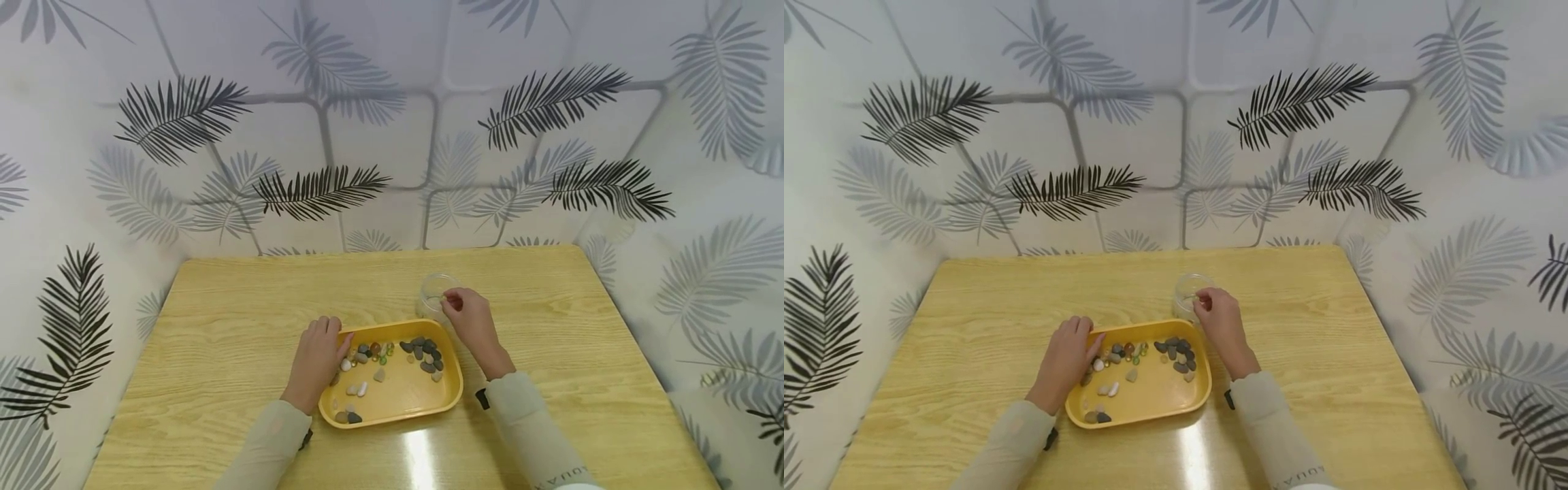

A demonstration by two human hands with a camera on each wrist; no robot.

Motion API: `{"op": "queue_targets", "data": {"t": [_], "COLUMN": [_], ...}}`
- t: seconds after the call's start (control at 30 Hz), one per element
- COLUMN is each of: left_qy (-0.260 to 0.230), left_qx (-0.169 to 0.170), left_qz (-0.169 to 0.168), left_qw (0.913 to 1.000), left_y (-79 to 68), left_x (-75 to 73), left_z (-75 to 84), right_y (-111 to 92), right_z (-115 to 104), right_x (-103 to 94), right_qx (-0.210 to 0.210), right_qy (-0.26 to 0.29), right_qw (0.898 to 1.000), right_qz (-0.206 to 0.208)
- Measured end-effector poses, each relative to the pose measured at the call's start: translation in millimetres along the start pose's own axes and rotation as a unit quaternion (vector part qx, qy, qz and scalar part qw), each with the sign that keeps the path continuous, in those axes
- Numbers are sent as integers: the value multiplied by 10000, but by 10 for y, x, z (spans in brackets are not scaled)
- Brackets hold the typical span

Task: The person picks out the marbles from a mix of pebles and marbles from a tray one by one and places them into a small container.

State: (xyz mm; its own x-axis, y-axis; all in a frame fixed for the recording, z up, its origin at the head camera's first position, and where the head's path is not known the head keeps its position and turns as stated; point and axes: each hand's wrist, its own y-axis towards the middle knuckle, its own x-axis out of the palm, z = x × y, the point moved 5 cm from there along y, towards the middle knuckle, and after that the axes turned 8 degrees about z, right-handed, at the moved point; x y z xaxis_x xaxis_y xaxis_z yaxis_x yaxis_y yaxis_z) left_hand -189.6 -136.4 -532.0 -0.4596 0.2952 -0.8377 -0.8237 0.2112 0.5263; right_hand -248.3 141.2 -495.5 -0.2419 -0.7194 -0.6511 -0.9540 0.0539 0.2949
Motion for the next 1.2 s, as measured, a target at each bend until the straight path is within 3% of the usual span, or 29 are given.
{"op": "queue_targets", "data": {"t": [0.4, 0.67, 0.97, 1.2], "left_qy": [-115, -113, -144, -144], "left_qx": [-52, -153, -91, -137], "left_qz": [-4, -184, 6, -56], "left_qw": [9999, 9996, 9999, 9998], "left_y": [1, 1, -2, -10], "left_x": [-22, -7, -20, 13], "left_z": [8, 1, 10, -10], "right_y": [9, -15, -49, -120], "right_z": [27, 17, -10, -106], "right_x": [9, -22, -26, 29], "right_qx": [-39, -28, -31, -95], "right_qy": [-87, -8, 71, 154], "right_qw": [10000, 10000, 9999, 9998], "right_qz": [28, 80, 112, 17]}}
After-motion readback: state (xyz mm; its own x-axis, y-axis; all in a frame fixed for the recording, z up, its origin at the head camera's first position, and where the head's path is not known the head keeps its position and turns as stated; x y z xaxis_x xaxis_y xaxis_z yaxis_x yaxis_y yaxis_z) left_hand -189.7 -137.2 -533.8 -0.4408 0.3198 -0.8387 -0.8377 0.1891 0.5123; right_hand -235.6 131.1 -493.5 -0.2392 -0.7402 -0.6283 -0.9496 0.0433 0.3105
